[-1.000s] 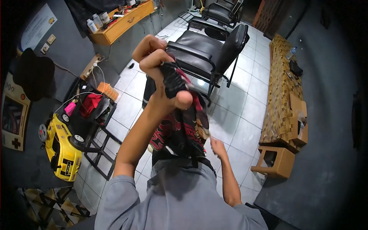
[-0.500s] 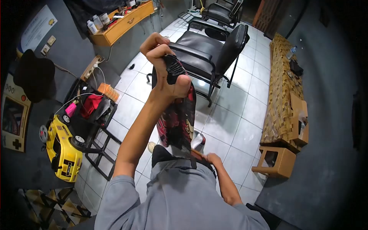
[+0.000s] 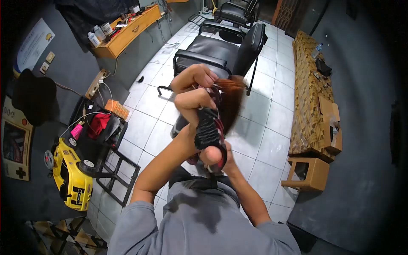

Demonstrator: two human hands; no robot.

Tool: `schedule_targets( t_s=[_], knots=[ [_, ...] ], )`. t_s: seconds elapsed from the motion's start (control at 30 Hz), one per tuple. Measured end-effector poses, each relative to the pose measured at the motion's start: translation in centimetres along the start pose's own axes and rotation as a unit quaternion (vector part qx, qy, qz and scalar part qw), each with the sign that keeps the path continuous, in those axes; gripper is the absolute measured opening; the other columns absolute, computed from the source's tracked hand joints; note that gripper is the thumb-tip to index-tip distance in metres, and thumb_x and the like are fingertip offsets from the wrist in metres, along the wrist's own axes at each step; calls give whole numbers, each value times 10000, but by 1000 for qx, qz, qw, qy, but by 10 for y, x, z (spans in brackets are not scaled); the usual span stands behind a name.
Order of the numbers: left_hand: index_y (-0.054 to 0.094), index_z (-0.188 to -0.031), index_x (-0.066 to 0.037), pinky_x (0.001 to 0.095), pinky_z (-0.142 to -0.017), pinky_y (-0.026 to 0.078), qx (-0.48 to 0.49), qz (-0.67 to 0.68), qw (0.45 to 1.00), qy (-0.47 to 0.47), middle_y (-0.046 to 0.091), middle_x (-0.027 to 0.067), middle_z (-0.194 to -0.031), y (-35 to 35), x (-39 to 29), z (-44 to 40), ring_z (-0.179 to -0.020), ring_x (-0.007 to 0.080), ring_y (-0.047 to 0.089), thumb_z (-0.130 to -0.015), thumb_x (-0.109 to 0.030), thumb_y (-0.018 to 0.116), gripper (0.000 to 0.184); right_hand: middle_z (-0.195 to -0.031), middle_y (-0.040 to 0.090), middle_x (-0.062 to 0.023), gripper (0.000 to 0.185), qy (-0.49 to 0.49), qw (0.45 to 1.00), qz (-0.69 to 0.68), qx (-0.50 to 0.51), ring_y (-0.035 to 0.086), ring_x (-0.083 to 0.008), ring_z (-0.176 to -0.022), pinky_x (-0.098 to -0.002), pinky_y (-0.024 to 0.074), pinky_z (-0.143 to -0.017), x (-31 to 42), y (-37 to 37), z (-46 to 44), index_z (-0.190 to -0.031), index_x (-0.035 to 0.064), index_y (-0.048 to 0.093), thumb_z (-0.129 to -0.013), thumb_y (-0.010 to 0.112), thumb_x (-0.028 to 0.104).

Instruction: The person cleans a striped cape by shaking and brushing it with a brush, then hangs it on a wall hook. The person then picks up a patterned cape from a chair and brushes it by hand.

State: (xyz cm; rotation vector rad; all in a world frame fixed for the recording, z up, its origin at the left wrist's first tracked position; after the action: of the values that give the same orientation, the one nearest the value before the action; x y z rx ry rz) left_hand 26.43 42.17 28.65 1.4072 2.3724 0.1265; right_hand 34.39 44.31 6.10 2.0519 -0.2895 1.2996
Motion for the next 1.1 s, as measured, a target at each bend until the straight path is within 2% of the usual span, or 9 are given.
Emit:
schedule_targets(
  t_s=[0.13,0.33,0.43,0.57,0.63,0.77,0.87,0.97,1.1],
  knots=[
    [399,-841,-39,362,-792,362,-59,58,995,-48,366,149,-973,-26,-3,-16,-883,244,425,-725,-738,448,710,-775,610,-198,325,3,909,411,63,567,-383,-710,-362,484,-625,-138,-53,26,-931,57,610,-896,486,355],
    [396,-865,-45,363,-805,354,-157,158,969,-102,364,147,-984,-66,-4,-26,-901,247,420,-744,-720,439,687,-897,637,-200,496,418,642,635,98,605,-392,-845,-452,479,-748,-244,-197,174,-879,41,674,-832,433,472],
    [394,-877,-47,364,-811,350,-169,202,957,-125,363,145,-990,-68,-2,-22,-910,248,417,-753,-710,435,676,-906,614,-275,542,486,638,596,-29,610,-398,-840,-461,482,-730,-239,-243,189,-865,-40,645,-883,404,445],
    [391,-893,-51,365,-819,344,-136,268,939,-167,362,144,-998,-44,4,-9,-922,250,414,-765,-698,429,660,-524,450,-23,526,336,896,181,-225,405,-126,-370,-266,326,-347,-160,-208,110,-721,78,502,-919,342,539],
    [390,-901,-53,365,-823,342,-74,308,929,-189,362,143,-1002,-21,5,-4,-927,251,413,-772,-692,426,653,-518,335,38,472,257,942,6,-215,313,-73,-387,-213,260,-352,-78,-137,55,-794,103,443,-917,344,548],
    [321,-955,-75,358,-872,288,98,345,898,-255,323,128,-1007,24,2,9,-956,226,367,-841,-582,372,522,-666,504,21,512,106,984,39,-134,378,-39,-476,-188,296,-412,5,-61,19,-929,47,537,-924,350,524],
    [320,-947,-70,375,-884,269,109,352,894,-254,343,133,-985,23,-4,3,-931,224,357,-844,-564,368,507,-708,540,-23,453,174,970,171,-25,483,-110,-599,-253,392,-529,-44,-55,28,-968,20,560,-947,365,429],
    [360,-942,-73,362,-870,282,45,365,891,-266,364,128,-975,-4,1,-11,-927,227,359,-843,-580,365,517,-696,609,-148,424,168,868,467,18,581,-234,-637,-335,460,-582,-123,-105,60,-879,9,586,-936,398,385],
    [374,-912,-79,323,-832,305,31,366,887,-279,362,113,-961,-20,3,-13,-923,223,360,-845,-585,372,510,-952,594,-270,555,389,703,588,87,574,-416,-914,-462,439,-835,-244,-201,167,-962,15,638,-919,307,457]
  ],
)
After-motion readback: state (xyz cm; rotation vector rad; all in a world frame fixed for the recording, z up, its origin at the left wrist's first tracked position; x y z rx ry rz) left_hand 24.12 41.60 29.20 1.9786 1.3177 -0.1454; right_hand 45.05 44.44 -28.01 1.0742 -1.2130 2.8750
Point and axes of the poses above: each hand's wrist, its own z-axis away from the middle knuckle, its own y-axis out of the palm, x = y × z, the point moved 10 cm from there along -z, towards the middle knuckle
